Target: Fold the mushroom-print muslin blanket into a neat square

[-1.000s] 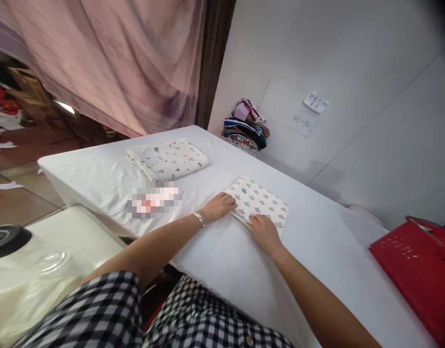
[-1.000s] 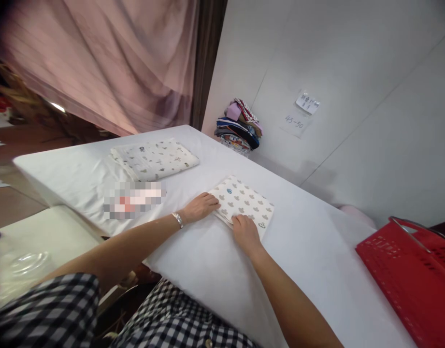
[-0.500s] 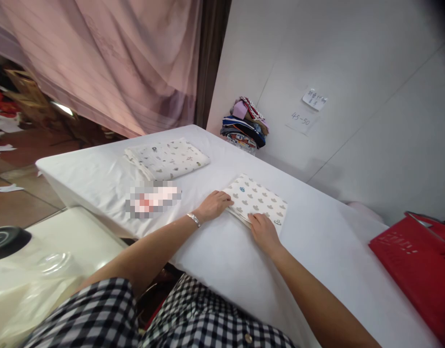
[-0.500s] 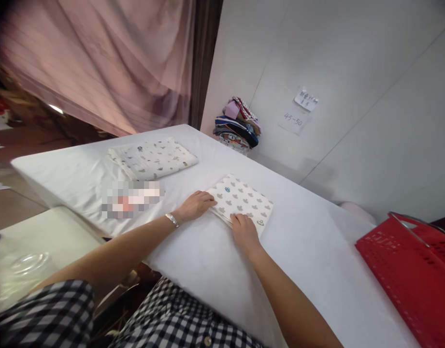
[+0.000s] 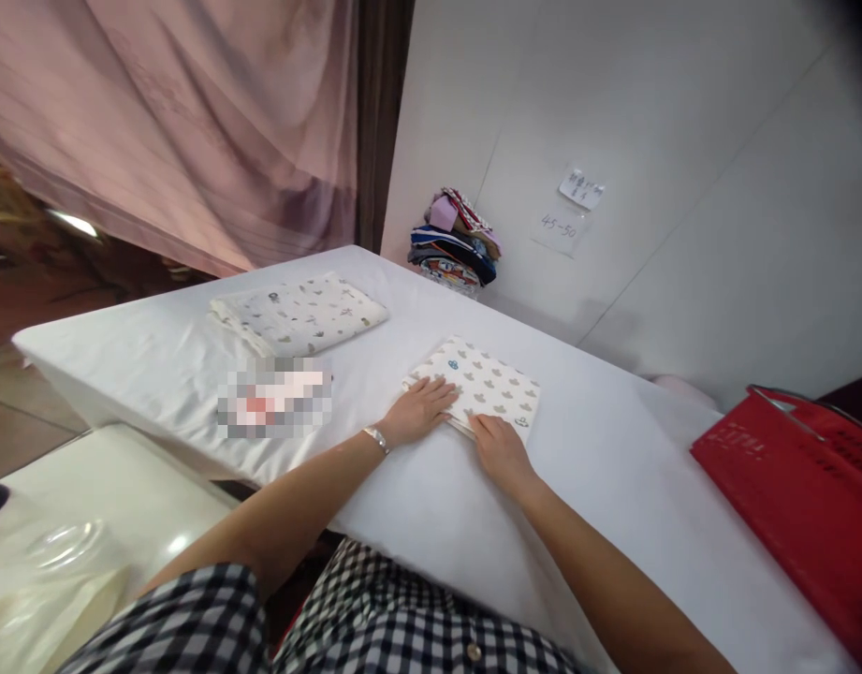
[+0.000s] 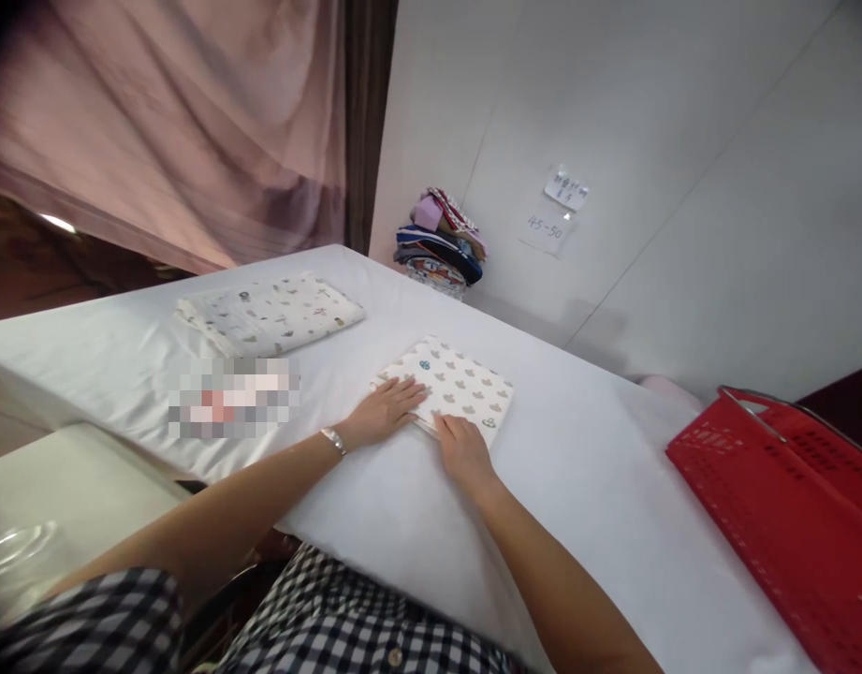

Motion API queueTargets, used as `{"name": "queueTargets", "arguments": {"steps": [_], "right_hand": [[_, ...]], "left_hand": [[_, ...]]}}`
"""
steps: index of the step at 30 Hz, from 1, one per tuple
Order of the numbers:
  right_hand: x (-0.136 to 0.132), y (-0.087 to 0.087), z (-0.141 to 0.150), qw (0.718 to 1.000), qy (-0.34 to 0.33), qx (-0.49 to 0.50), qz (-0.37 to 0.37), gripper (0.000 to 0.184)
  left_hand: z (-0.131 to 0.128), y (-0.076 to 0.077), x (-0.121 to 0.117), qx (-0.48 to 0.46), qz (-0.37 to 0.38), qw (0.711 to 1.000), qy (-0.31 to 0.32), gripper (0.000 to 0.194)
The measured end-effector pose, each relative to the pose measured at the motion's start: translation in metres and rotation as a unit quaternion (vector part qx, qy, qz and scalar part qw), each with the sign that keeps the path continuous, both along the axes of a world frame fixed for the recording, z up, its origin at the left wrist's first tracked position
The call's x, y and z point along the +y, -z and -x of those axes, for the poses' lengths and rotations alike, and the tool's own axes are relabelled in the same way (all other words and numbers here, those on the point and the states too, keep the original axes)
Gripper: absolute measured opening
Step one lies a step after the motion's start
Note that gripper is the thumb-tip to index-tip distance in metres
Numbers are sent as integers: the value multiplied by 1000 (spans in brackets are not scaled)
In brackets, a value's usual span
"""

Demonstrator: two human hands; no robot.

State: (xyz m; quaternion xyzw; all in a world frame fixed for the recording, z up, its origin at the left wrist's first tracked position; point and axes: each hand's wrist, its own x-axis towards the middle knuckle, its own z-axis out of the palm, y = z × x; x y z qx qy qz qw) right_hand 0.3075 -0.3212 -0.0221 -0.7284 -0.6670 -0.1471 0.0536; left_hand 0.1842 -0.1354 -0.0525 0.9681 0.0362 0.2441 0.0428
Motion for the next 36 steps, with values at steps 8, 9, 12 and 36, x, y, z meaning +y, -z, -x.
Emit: {"name": "queueTargets", "arguments": {"steps": [8, 9, 12, 36], "right_hand": [[-61, 16, -9, 997, 58, 30, -42, 46], [-68, 18, -11, 996, 70, 42, -47, 46], [-82, 21, -15, 991, 79, 91, -65, 43], [9, 21, -4, 995, 85, 54, -6, 52]], "left_hand": [[1, 0, 3, 0, 17, 1000, 3, 40], [2, -1, 3, 2, 18, 1000, 5, 40], [2, -2, 3, 7, 15, 1000, 9, 40], [23, -8, 16, -62, 157, 960, -223, 38]]}}
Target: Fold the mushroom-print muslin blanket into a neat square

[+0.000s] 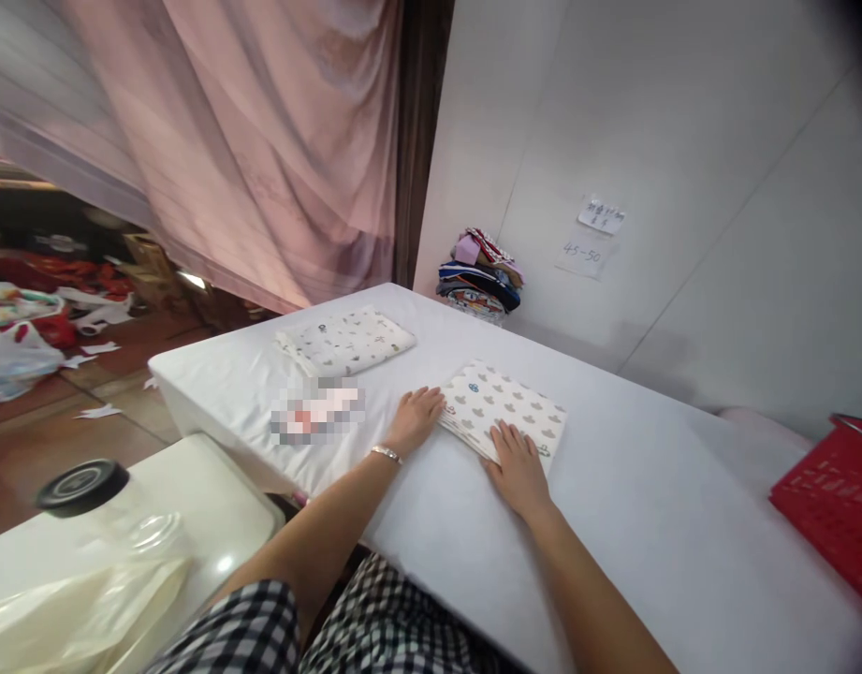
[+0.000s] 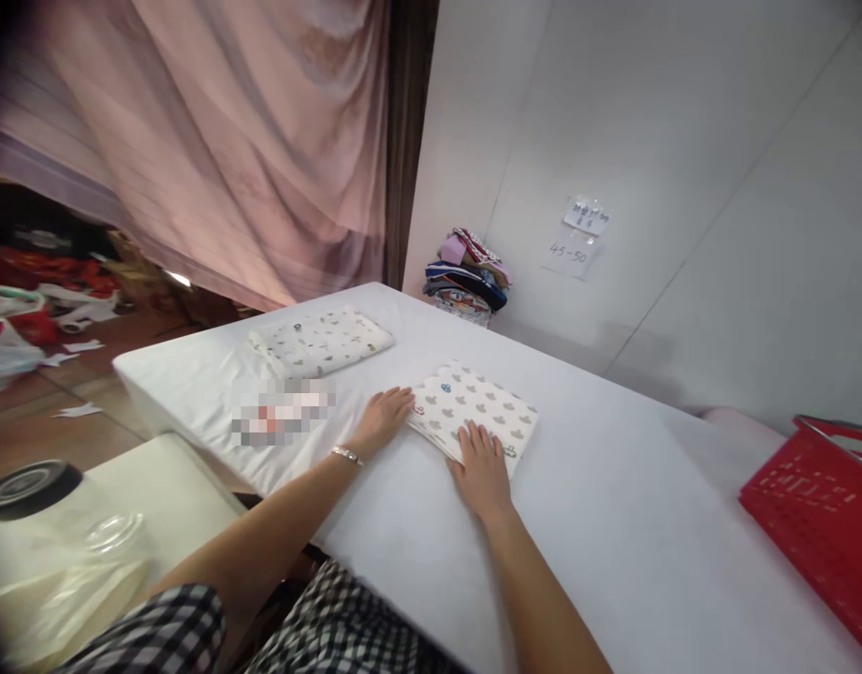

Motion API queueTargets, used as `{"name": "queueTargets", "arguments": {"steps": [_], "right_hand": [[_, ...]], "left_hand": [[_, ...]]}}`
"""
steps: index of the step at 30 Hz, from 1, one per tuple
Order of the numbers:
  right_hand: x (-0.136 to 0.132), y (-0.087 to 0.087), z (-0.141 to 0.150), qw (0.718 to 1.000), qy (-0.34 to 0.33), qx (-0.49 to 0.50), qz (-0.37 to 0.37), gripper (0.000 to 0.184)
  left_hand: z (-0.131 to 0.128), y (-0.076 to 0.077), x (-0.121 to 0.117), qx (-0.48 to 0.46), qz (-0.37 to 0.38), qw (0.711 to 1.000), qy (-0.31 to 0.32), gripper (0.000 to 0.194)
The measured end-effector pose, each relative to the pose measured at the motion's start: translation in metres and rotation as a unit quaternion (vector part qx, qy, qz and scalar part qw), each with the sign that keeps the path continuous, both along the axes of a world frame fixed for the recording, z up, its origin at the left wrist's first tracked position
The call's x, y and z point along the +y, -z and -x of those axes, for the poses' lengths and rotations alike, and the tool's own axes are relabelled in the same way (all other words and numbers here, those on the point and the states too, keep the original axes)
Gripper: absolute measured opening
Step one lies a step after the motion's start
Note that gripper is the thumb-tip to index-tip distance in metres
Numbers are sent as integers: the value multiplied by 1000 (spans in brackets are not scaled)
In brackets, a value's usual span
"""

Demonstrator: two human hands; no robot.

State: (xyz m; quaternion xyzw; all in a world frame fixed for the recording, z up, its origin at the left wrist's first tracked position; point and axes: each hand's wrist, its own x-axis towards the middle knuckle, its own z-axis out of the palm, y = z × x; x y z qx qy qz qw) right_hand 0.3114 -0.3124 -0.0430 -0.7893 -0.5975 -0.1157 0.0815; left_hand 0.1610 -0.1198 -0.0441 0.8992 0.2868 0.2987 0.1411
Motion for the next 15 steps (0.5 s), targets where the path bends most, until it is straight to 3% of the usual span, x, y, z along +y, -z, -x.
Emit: {"name": "queueTargets", "arguments": {"steps": [3, 6, 11, 15], "right_hand": [[1, 0, 1, 1000, 0, 0, -7, 52], [2, 2, 1, 1000, -2, 1, -14, 52], [3, 4, 0, 1000, 6, 7, -8, 53], [3, 3, 2, 999, 21, 20, 15, 54]], "left_hand": [[5, -2, 6, -45, 143, 986, -67, 45], [5, -9, 6, -70, 226, 966, -108, 47], [-7, -19, 2, -39, 285, 947, -139, 42], [-12, -17, 0, 13, 280, 944, -174, 32]]}}
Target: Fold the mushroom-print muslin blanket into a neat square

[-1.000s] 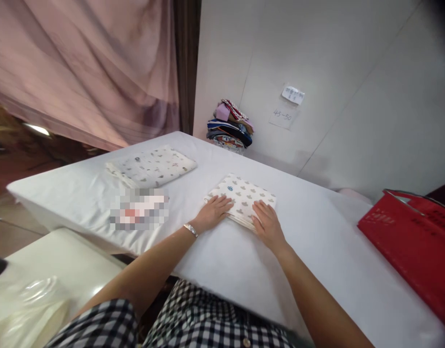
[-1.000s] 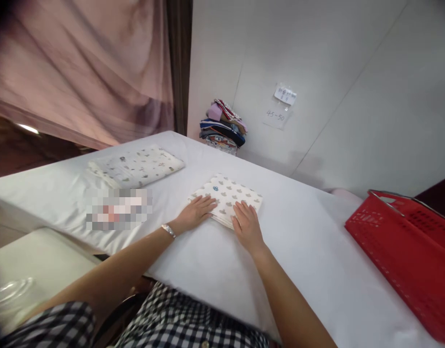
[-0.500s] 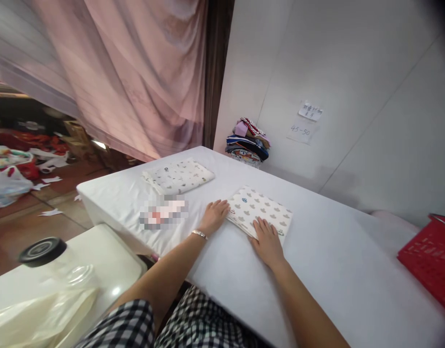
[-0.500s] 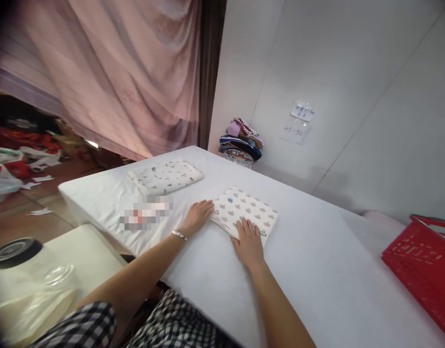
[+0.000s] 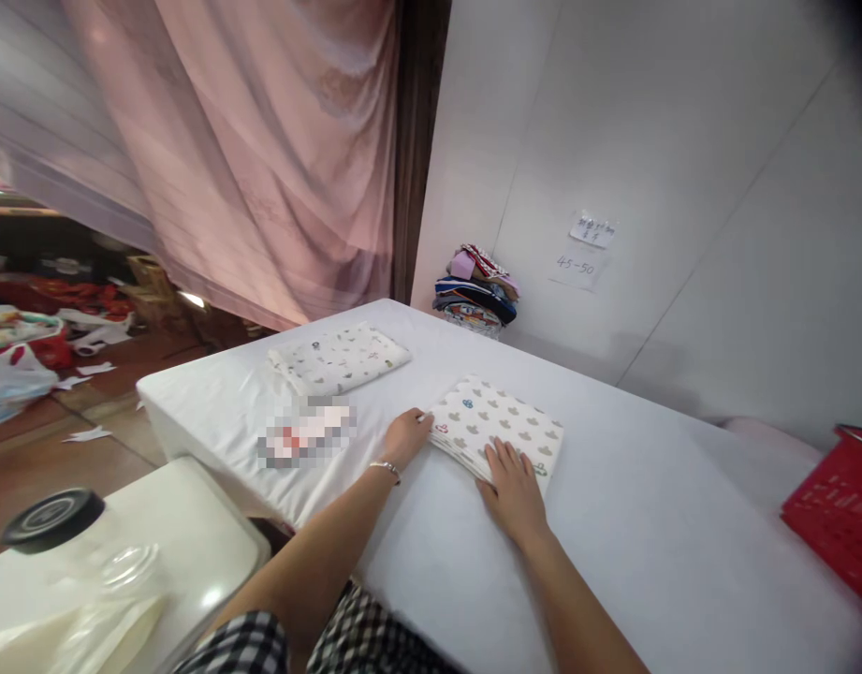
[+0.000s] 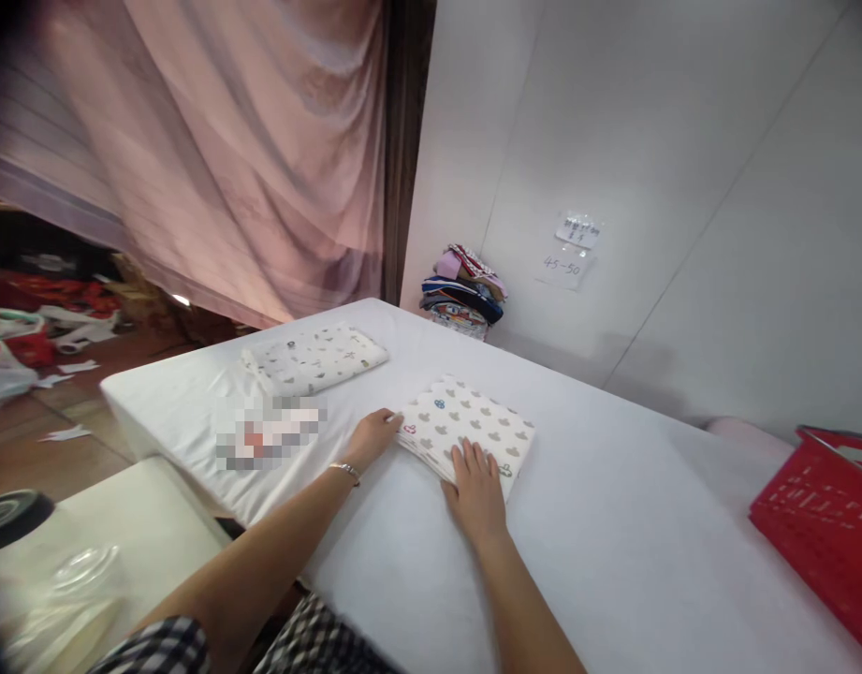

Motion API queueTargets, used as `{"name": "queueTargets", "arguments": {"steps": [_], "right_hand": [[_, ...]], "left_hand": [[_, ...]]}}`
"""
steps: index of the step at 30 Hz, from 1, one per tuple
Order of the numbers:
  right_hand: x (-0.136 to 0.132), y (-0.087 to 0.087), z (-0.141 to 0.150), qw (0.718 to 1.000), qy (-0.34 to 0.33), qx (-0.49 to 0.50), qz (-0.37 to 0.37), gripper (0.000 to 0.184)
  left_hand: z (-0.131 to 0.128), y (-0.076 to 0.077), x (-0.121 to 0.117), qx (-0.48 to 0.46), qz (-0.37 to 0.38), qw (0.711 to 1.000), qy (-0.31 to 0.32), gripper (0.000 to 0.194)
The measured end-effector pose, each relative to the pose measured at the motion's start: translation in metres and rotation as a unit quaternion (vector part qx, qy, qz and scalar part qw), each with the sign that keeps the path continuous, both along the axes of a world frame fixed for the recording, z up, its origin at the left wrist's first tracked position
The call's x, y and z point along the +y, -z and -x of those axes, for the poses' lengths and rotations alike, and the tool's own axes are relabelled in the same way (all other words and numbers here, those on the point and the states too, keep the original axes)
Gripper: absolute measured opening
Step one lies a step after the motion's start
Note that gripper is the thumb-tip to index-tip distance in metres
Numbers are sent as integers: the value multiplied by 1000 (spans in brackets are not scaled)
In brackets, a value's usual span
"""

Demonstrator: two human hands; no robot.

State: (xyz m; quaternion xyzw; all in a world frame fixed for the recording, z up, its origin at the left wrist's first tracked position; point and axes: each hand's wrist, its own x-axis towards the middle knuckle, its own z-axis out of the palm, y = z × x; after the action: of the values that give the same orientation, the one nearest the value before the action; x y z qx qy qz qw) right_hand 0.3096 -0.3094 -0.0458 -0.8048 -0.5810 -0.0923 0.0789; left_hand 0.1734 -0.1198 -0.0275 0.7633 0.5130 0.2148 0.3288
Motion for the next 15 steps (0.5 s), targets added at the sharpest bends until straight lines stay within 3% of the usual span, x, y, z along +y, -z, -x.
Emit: {"name": "queueTargets", "arguments": {"steps": [7, 11, 15], "right_hand": [[-2, 0, 0, 1000, -11, 2, -15, 53], [-1, 2, -3, 1000, -16, 8, -22, 53], [-2, 2, -5, 999, -24, 16, -28, 54]], "left_hand": [[-11, -5, 14, -10, 68, 997, 22, 37], [-28, -13, 29, -19, 158, 987, 22, 45], [-34, -20, 39, -28, 243, 969, 32, 40]]}}
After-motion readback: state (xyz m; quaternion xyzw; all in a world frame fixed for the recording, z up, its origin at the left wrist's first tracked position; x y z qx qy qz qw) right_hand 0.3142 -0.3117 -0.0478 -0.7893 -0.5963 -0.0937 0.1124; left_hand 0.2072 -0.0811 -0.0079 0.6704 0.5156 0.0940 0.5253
